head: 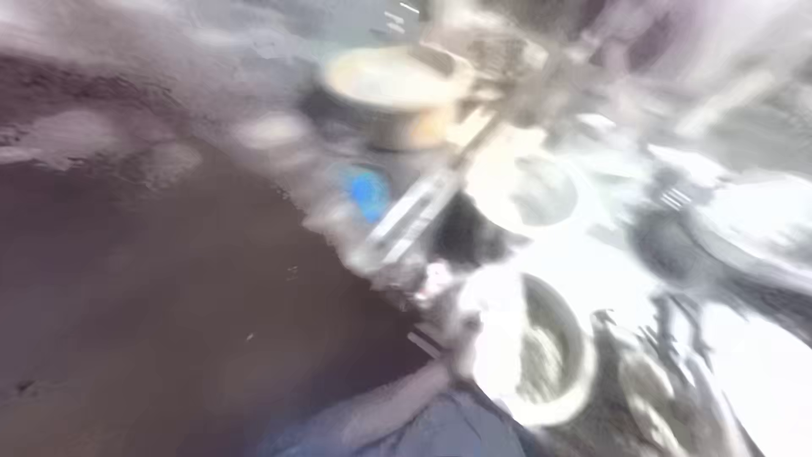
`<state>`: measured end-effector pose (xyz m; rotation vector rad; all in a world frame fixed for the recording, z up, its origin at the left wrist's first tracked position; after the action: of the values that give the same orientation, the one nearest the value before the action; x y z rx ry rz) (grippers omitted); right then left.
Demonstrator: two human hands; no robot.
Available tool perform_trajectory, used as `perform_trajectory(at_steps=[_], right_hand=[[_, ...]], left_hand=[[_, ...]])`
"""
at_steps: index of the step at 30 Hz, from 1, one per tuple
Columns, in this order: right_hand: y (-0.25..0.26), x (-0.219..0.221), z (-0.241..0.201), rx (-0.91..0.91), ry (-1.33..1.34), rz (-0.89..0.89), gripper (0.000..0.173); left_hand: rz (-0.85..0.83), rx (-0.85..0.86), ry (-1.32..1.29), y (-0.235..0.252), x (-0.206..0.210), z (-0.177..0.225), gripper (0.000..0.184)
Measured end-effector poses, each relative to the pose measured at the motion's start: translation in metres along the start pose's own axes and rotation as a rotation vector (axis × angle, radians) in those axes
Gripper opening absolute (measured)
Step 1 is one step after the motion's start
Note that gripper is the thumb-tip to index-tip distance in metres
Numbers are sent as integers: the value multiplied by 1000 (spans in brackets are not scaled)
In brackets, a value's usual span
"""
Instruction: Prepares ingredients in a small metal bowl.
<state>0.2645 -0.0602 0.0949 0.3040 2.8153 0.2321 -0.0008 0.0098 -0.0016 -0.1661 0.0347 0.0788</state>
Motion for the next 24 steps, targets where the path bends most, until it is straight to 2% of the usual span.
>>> perform_trajectory(at_steps=[3,5,7,12,17,20,24], right_hand=[[-28,-82,-26,-15,-341,281,73],[-34,-134,-35,63,-515,300,62],[-33,-172,-30,205,-657,268,57],[-2,-196,12,543,-677,180,44],[31,-193,58,608,-602,68,36],[35,-189,50,526,-536,73,31],[6,-181,0,138,-457,247,34]], left_hand=[[-64,-40,-8,11,-20,-16,34],[-153,-26,-158,21,-27,-22,36],[-221,16,-202,26,-36,-28,51],[-162,-2,-157,29,-35,-41,47],[-196,49,-127,40,-35,-38,62],[-125,50,-108,40,-42,-34,50],[-66,19,-108,33,-62,-35,55]])
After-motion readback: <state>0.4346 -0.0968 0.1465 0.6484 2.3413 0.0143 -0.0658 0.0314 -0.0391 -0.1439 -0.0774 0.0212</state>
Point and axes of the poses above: each hand's wrist, its own y-axis towards the middle knuckle, its own x-axis out of the palm, z = x × y, the point moved 1 cm from there along y, towards the middle knuckle, and after that the axes turned 13 degrees about y, right-handed, at the moved point
